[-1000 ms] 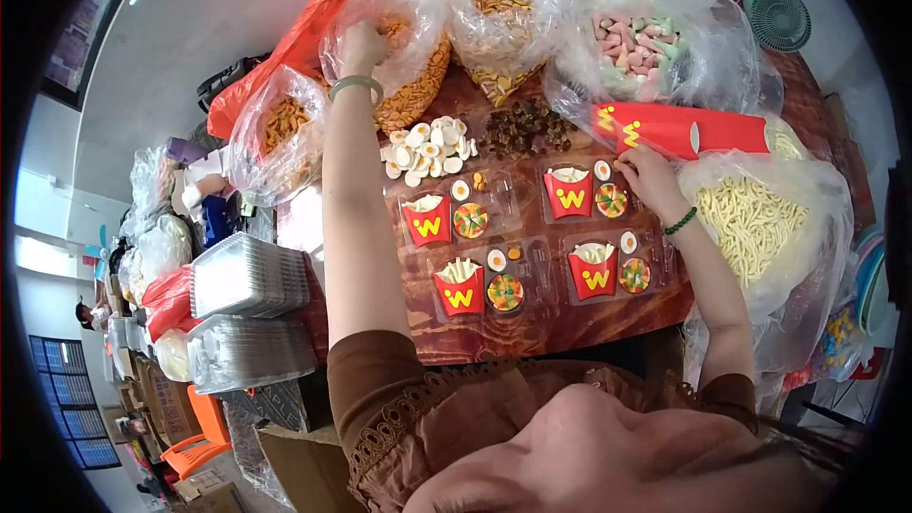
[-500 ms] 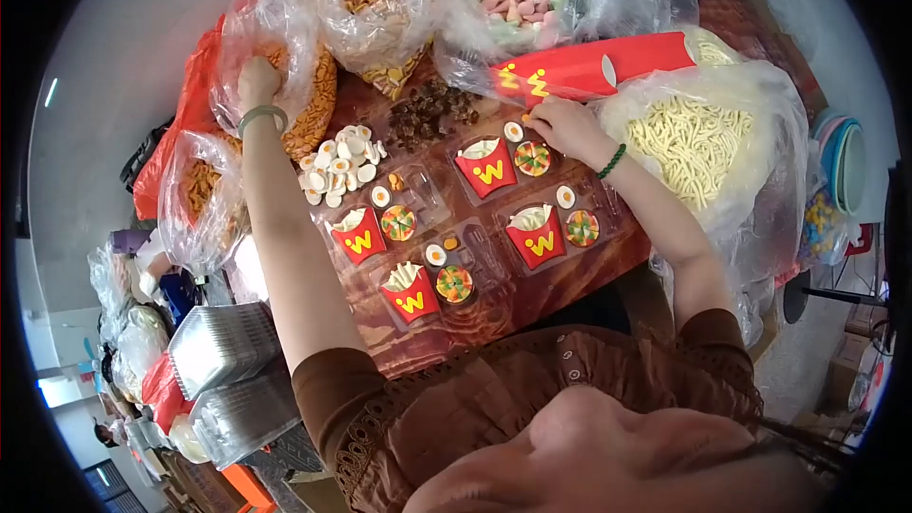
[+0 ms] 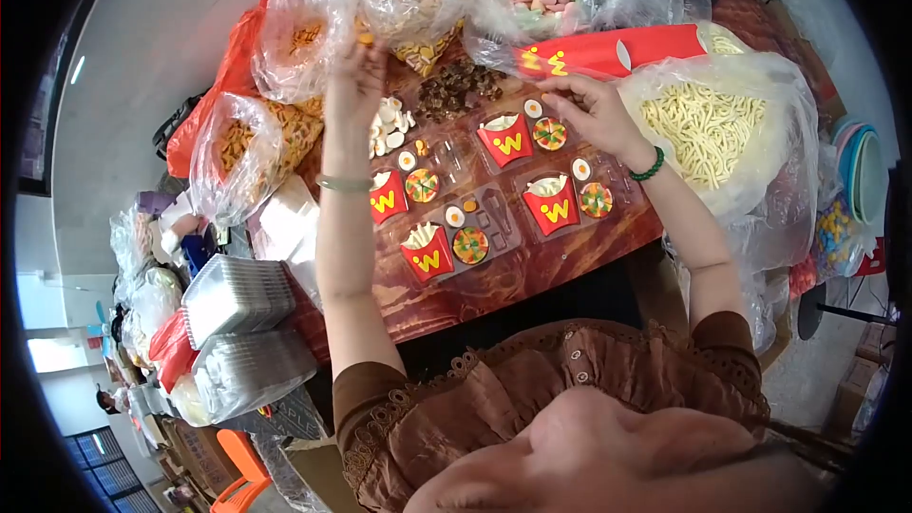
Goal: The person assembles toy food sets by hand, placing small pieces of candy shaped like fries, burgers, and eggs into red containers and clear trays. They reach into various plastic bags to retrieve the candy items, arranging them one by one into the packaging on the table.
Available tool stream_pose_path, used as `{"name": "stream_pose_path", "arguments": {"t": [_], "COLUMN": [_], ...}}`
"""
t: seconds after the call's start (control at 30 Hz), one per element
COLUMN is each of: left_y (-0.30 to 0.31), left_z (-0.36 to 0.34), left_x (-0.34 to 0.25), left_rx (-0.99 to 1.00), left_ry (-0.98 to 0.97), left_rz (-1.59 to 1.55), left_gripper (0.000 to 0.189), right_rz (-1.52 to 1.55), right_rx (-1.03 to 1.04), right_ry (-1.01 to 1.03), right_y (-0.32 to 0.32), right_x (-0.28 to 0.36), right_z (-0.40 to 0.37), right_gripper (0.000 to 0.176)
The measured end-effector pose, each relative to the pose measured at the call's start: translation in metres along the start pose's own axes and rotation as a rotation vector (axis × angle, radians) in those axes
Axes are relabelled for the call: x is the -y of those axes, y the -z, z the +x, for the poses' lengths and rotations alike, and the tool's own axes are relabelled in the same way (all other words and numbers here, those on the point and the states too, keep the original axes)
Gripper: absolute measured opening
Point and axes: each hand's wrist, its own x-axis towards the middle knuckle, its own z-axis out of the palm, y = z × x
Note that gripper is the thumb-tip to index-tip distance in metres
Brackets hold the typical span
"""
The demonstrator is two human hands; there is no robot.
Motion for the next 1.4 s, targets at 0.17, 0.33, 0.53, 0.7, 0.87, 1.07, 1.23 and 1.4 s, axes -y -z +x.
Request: {"name": "stream_pose_path", "arguments": {"t": [0.17, 0.33, 0.53, 0.7, 0.87, 1.07, 1.23, 1.4], "left_y": [-0.051, -0.067, -0.103, -0.099, -0.084, -0.077, -0.073, -0.074], "left_z": [-0.107, -0.153, -0.172, -0.198, -0.228, -0.233, -0.234, -0.212], "left_x": [0.102, 0.142, 0.172, 0.2, 0.225, 0.237, 0.236, 0.207], "left_rx": [0.036, 0.069, 0.098, 0.252, 0.492, 0.532, 0.509, 0.357], "left_ry": [0.443, 0.515, 0.568, -0.011, -0.483, -0.595, -0.528, -0.577], "left_rz": [-0.106, 0.037, 0.279, 1.071, 1.473, 1.679, 1.701, 1.526], "left_gripper": [0.031, 0.027, 0.04, 0.032, 0.028, 0.024, 0.025, 0.02], "right_rz": [-0.308, -0.442, -0.425, -0.511, -0.738, -0.844, -0.801, -0.681], "right_rx": [0.101, 0.291, 0.35, 0.197, 0.067, 0.111, 0.1, 0.074], "right_ry": [0.38, 0.287, 0.116, -0.007, 0.03, 0.073, 0.079, -0.055], "right_y": [-0.015, -0.009, 0.02, 0.053, 0.054, 0.045, 0.047, 0.046], "right_x": [0.042, 0.035, 0.035, 0.01, -0.036, -0.051, -0.054, -0.064], "right_z": [-0.003, -0.032, -0.061, -0.089, -0.1, -0.095, -0.094, -0.089], "right_gripper": [0.026, 0.023, 0.023, 0.016, 0.018, 0.019, 0.011, 0.011]}}
